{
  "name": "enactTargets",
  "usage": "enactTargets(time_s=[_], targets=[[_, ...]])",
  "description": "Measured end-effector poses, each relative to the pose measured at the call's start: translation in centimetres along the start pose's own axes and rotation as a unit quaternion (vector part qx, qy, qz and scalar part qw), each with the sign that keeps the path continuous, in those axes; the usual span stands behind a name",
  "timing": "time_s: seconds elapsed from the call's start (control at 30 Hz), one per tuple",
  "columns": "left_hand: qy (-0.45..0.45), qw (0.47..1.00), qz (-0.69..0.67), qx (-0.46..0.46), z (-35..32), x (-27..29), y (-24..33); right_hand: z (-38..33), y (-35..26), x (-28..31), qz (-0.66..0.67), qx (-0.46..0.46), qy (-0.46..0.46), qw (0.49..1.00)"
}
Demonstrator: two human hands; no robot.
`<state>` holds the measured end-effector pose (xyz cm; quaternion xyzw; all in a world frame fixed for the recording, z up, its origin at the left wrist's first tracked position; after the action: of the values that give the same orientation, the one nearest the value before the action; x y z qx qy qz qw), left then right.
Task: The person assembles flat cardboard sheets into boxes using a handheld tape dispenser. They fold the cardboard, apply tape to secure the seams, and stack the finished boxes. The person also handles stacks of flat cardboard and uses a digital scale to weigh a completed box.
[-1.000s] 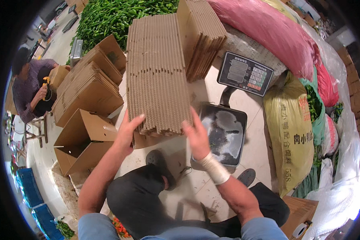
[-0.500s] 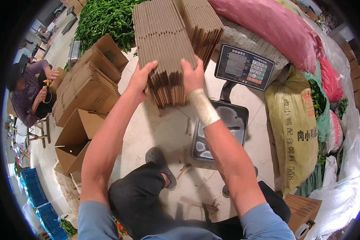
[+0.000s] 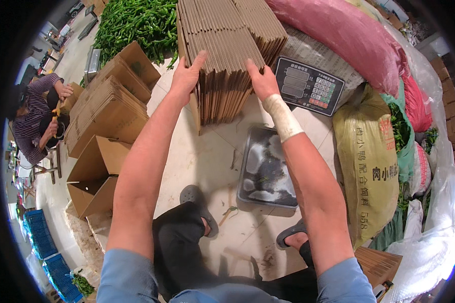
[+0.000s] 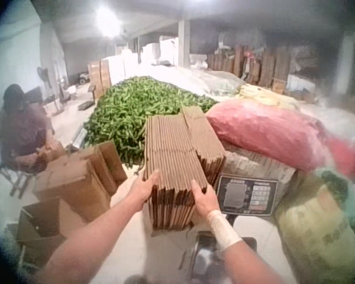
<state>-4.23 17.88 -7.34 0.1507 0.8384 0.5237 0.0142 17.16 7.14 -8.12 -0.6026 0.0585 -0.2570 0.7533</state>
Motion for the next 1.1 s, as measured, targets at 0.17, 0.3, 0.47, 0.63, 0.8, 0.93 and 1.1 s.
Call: enactTargets(time_s=[0.17,0.3,0.47,0.63,0.8,0.93,1.1], targets=[[-0.003,1.0,0.01,0.016,1.0,2.6,-1.4,-3.6,-2.3,2.8,-0.061,0.028,-0.068,0.995],[-0.055,0.995,0.075,0.035,-3.9,1.1,-0.4,-10.8,-2.3,8.6,-0.177,-0.026,-0.171,0.969],[-0.056,0.988,0.093,0.11,-7.0,5.7,-0.7,-23.9,-6.5,11.6,-0.191,-0.054,-0.32,0.926],[-0.043,0.99,0.087,0.1,-7.8,6.5,-2.3,-33.9,-13.3,13.8,-0.185,-0.081,-0.437,0.877],[0.036,0.991,0.126,0.029,-8.1,6.9,-3.7,-37.9,-17.5,13.5,-0.126,-0.079,-0.405,0.902],[0.134,0.981,0.142,0.003,-8.0,10.5,-7.0,-39.1,-17.0,13.2,-0.3,0.041,-0.405,0.863],[0.119,0.992,0.029,0.007,-13.0,13.1,-11.0,-39.0,-13.9,14.3,-0.333,0.005,-0.404,0.852]])
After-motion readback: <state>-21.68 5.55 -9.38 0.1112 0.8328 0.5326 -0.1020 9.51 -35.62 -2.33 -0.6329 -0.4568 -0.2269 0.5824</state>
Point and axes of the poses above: each hand's wrist, its own z-axis towards the middle knuckle, its own x-axis out of the back of the hand, y = z × x, the point moved 4 cm from there along z, towards the middle knuckle, and after that the axes turned 15 degrees about x, right-handed, at the moved point
